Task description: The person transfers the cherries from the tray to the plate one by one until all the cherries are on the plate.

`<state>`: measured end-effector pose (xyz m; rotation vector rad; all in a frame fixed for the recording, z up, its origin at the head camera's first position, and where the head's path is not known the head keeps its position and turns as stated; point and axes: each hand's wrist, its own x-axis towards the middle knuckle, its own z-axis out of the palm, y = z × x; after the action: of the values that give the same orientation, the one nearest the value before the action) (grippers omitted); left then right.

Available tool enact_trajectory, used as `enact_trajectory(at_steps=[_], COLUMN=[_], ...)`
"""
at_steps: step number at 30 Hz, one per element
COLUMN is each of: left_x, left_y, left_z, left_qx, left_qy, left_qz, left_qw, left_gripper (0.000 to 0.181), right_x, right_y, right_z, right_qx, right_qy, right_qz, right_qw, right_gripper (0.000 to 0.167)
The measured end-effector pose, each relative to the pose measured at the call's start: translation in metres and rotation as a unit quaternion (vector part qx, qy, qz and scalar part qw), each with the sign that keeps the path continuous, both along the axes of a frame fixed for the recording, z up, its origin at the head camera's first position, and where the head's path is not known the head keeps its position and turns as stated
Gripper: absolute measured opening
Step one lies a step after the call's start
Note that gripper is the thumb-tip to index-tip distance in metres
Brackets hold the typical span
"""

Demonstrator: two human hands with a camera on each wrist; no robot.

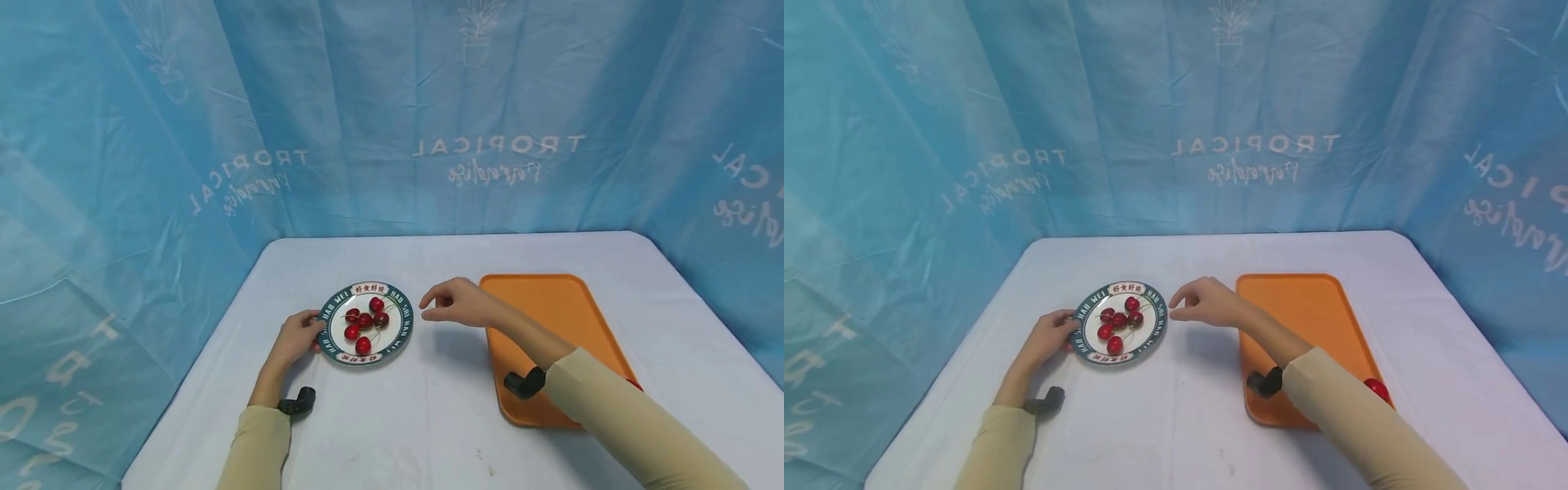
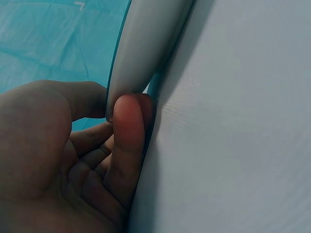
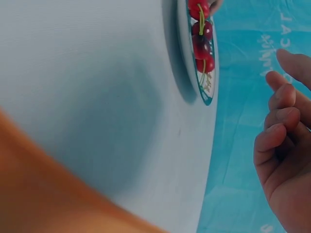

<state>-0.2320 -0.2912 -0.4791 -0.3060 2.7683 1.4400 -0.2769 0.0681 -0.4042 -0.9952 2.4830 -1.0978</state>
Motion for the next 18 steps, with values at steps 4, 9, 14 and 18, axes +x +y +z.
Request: enact_trajectory(at_steps=[4, 9, 14, 18], left_x=[-0.002, -0.001, 0.000, -0.001], left_y=[-0.002, -0.003, -0.002, -0.001], left_z=[-0.001, 0.001, 0.000, -0.002], left_qx=[-0.015, -0.020, -0.020, -0.030], left_qy=[0.001, 0.004, 0.001, 0.008], left_qz=[0.003, 0.005, 0.010, 0.006], left_qw=[0.9999, 0.9998, 0.9998, 0.9995], left_gripper=[0.045, 0.045, 0.045, 0.046], right_x=[0.005, 0.008, 0.012, 0.015], right_y=[0.009, 0.019, 0.033, 0.043], right_z=[-0.001, -0.004, -0.006, -0.005], right_qx=[0.003, -0.005, -0.016, -0.014], right_qy=[0.001, 0.011, 0.002, -0.006], right_qz=[-0.003, -0.006, -0.006, -0.018], right_qw=[1.0000, 0.9999, 0.9999, 0.9997], right_gripper=[0.020, 0.019, 0.020, 0.020])
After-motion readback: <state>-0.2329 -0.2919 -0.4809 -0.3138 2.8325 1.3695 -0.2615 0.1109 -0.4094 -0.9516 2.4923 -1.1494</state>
